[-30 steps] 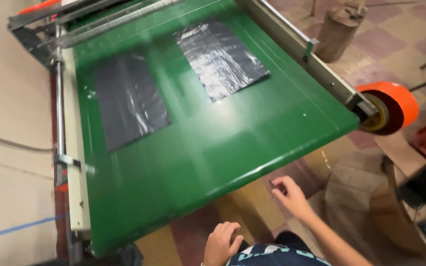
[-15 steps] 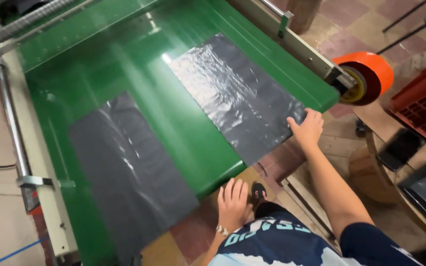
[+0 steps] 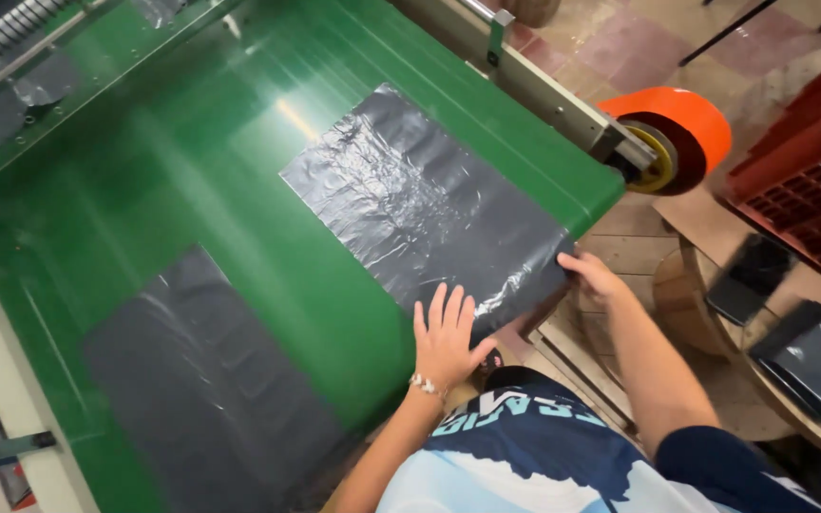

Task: Picking up plastic bags from a conveyor belt, folding them, and placing them into a red plastic crate.

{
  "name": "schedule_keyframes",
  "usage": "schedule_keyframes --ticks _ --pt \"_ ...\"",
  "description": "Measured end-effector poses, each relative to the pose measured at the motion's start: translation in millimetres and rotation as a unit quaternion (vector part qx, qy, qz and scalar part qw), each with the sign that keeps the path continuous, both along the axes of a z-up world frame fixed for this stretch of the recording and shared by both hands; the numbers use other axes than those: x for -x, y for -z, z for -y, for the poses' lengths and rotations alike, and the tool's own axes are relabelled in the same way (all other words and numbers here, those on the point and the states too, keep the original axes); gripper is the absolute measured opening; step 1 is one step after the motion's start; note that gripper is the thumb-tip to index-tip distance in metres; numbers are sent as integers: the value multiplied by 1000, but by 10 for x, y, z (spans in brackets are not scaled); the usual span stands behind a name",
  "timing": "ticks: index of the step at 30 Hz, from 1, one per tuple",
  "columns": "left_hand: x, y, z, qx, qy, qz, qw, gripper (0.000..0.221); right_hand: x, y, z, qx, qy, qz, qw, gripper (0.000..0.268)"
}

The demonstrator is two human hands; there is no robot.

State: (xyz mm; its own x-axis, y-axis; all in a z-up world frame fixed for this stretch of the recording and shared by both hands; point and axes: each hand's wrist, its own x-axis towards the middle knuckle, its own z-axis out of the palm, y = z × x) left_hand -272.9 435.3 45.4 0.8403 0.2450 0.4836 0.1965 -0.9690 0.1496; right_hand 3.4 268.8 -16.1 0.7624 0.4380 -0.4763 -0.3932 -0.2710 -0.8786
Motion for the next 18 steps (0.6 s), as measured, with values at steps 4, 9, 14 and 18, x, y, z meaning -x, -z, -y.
schedule_keyframes --ticks 4,9,14,18 --pt "-433 39 -237 82 39 -99 991 79 -643 684 498 149 -155 -81 973 60" --pt "-546 87 -458 168 96 -182 964 90 -240 -377 -168 -47 -130 -202 970 28" --pt "-558 -155 -1422 517 139 -60 843 77 -558 -529 -1516 -216 -155 -331 906 45" --pt "-557 -256 -2312 813 -167 82 552 74 -755 -965 -2811 -262 -206 -417 845 47"
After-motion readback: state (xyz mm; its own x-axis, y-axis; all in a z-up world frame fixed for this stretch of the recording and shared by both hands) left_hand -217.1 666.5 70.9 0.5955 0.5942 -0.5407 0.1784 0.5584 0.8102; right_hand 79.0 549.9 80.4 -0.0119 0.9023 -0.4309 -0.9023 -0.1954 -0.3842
